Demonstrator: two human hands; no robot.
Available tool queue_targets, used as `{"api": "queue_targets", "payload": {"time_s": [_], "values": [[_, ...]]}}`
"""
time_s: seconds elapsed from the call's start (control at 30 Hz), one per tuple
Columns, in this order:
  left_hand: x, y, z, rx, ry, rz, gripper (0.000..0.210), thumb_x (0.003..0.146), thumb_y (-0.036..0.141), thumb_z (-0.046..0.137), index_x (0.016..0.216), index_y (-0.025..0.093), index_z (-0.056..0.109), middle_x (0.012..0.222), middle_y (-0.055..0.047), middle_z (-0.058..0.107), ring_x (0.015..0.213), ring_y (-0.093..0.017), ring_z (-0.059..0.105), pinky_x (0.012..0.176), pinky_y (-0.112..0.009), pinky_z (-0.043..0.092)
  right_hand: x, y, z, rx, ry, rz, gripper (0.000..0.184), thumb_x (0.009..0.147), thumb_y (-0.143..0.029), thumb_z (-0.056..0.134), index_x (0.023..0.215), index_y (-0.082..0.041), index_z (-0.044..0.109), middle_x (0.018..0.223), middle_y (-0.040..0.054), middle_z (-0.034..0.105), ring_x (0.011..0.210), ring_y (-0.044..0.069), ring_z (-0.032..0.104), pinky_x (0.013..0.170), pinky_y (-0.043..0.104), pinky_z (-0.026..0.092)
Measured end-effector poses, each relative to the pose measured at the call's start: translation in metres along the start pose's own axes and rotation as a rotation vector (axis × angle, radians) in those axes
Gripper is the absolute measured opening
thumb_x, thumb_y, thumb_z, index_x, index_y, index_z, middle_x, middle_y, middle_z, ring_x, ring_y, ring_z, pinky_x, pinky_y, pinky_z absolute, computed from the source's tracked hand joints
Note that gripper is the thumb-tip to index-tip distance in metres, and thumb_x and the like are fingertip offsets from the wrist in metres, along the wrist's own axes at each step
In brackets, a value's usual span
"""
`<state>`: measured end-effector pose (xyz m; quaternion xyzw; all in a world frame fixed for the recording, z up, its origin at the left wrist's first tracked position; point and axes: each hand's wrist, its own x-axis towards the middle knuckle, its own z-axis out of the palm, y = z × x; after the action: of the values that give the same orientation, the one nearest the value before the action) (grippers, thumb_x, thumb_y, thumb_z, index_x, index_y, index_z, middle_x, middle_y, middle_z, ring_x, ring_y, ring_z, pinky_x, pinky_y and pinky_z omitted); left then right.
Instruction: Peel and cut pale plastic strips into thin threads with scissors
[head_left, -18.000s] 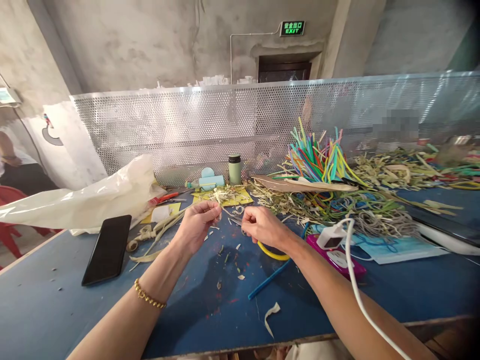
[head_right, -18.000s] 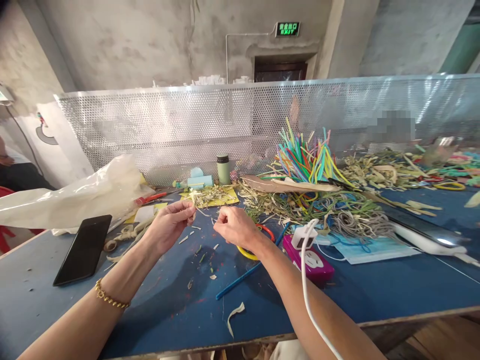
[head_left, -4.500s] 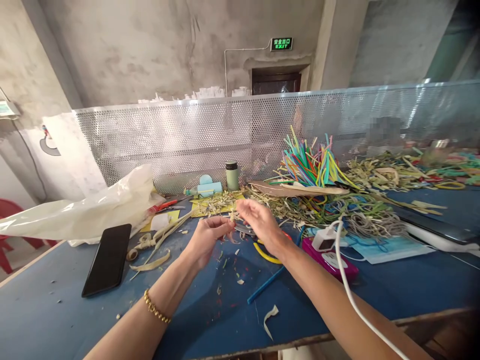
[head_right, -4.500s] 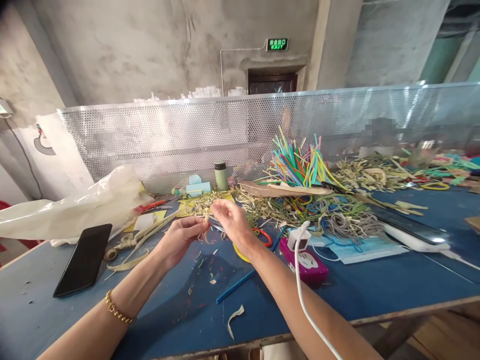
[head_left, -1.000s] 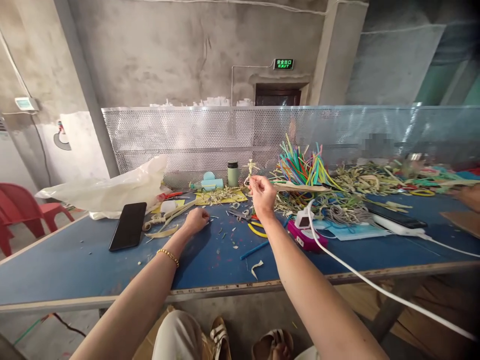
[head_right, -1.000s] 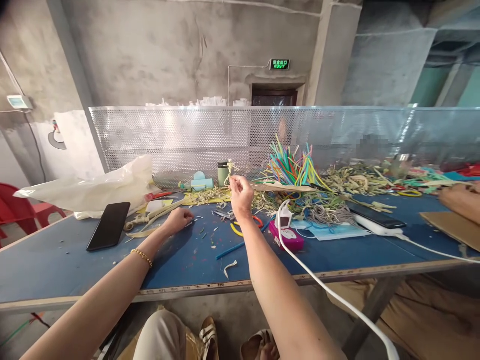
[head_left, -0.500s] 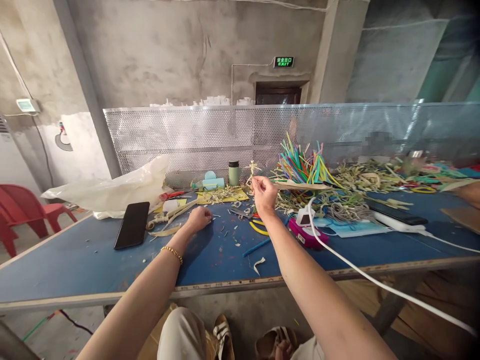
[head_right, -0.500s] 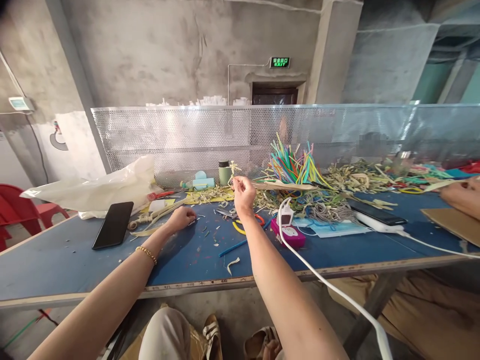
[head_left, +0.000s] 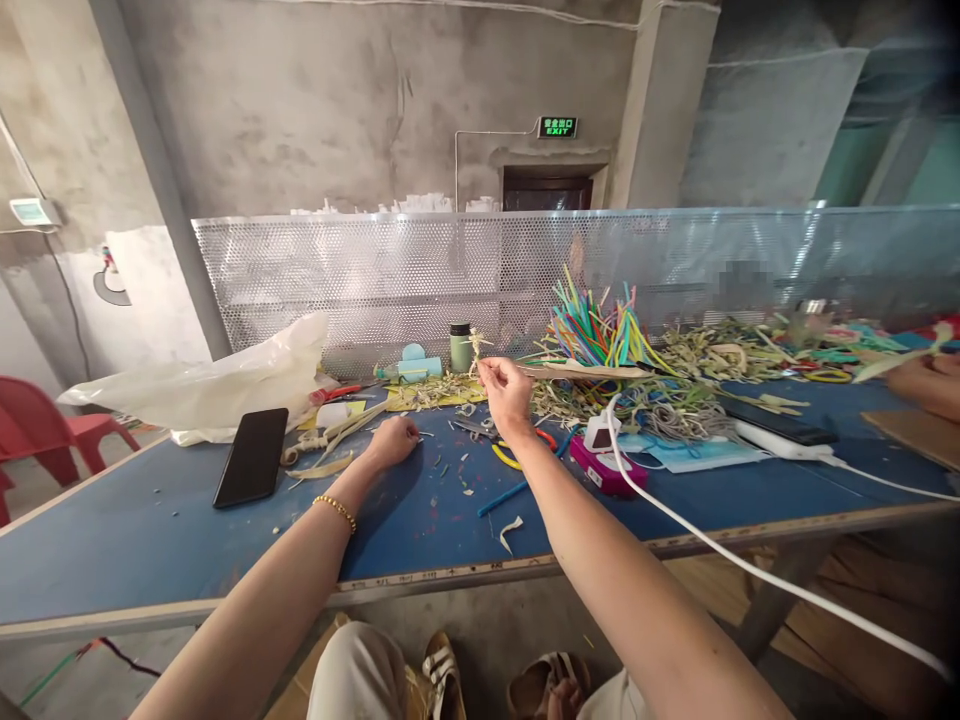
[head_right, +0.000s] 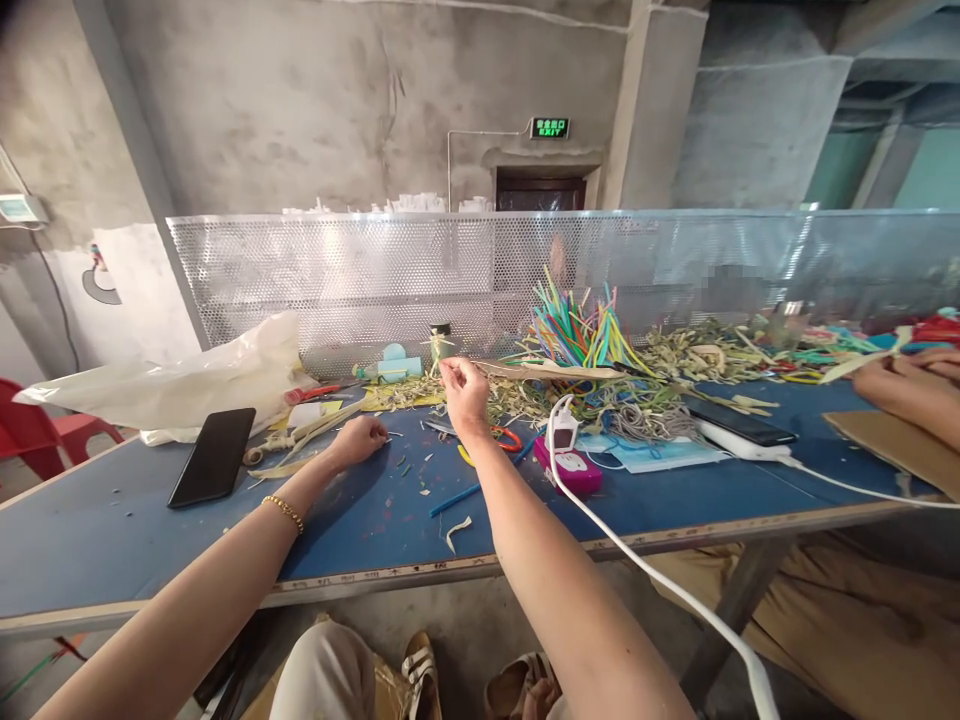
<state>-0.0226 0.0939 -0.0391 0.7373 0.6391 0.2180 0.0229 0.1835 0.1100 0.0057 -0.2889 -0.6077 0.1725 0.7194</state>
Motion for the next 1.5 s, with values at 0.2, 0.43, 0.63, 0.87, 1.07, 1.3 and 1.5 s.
{"api": "queue_targets", "payload": {"time_s": [0.2, 0.43, 0.63, 0.87, 1.07, 1.3, 1.5], "values": [[0.001, -0.001, 0.0, 0.013, 0.009, 0.03, 0.019, 0.077, 0.014, 0.06, 0.085, 0.018, 0.076, 0.087, -0.007, 0.075, 0.085, -0.02, 0.066, 0.073, -0.024, 0.046, -0.007, -0.002, 0.006, -0.026, -0.043, 0.014, 0.026, 0.082, -0.044, 0.06, 0.081, -0.019, 0.063, 0.063, 0.001, 0.059, 0.06, 0.015, 0.057, 0.055, 0.025, 0.044], [0.004, -0.004, 0.005, 0.025, 0.012, 0.055, 0.022, 0.085, 0.017, 0.053, 0.08, 0.013, 0.075, 0.084, -0.01, 0.073, 0.083, -0.019, 0.065, 0.073, -0.024, 0.044, -0.058, -0.012, 0.048, 0.098, -0.602, 0.279, 0.021, 0.079, -0.038, 0.064, 0.075, -0.018, 0.062, 0.054, -0.0019, 0.059, 0.04, 0.01, 0.047, 0.04, 0.022, 0.036], [0.004, -0.005, 0.006, 0.008, 0.02, 0.072, 0.02, 0.083, 0.015, 0.054, 0.088, 0.014, 0.074, 0.093, -0.01, 0.074, 0.088, -0.02, 0.065, 0.077, -0.026, 0.045, -0.055, -0.023, 0.048, 0.157, -0.564, 0.207, 0.021, 0.081, -0.038, 0.063, 0.078, -0.018, 0.061, 0.056, -0.0033, 0.057, 0.041, 0.008, 0.046, 0.04, 0.02, 0.036], [-0.001, 0.002, -0.004, 0.014, -0.001, 0.056, 0.023, 0.076, 0.011, 0.058, 0.09, 0.015, 0.077, 0.087, -0.009, 0.075, 0.083, -0.021, 0.067, 0.077, -0.028, 0.048, -0.009, -0.047, 0.033, 0.249, -0.172, 0.124, 0.023, 0.081, -0.039, 0.067, 0.086, -0.017, 0.064, 0.059, -0.0026, 0.057, 0.045, 0.008, 0.047, 0.041, 0.021, 0.037], [-0.003, 0.002, -0.005, 0.022, -0.023, 0.05, 0.026, 0.078, 0.011, 0.057, 0.094, 0.015, 0.077, 0.093, -0.01, 0.075, 0.088, -0.021, 0.067, 0.08, -0.028, 0.048, 0.021, -0.064, 0.026, 0.253, 0.007, -0.043, 0.016, 0.083, -0.034, 0.066, 0.084, -0.019, 0.062, 0.058, -0.0038, 0.056, 0.045, 0.006, 0.047, 0.04, 0.019, 0.037], [-0.007, 0.005, -0.009, 0.043, -0.037, 0.068, 0.024, 0.078, 0.012, 0.057, 0.093, 0.015, 0.076, 0.091, -0.009, 0.075, 0.085, -0.02, 0.067, 0.076, -0.027, 0.048, 0.033, -0.049, 0.009, 0.21, 0.041, -0.019, 0.017, 0.081, -0.034, 0.067, 0.083, -0.017, 0.063, 0.056, -0.0049, 0.057, 0.043, 0.005, 0.047, 0.038, 0.017, 0.035], [-0.008, 0.005, -0.01, 0.041, -0.039, 0.062, 0.024, 0.079, 0.011, 0.057, 0.093, 0.016, 0.076, 0.091, -0.008, 0.075, 0.086, -0.019, 0.066, 0.077, -0.026, 0.048, 0.043, -0.044, -0.002, 0.193, 0.096, 0.011, 0.017, 0.08, -0.033, 0.067, 0.083, -0.017, 0.062, 0.055, -0.0055, 0.056, 0.041, 0.005, 0.047, 0.036, 0.016, 0.034]]}}
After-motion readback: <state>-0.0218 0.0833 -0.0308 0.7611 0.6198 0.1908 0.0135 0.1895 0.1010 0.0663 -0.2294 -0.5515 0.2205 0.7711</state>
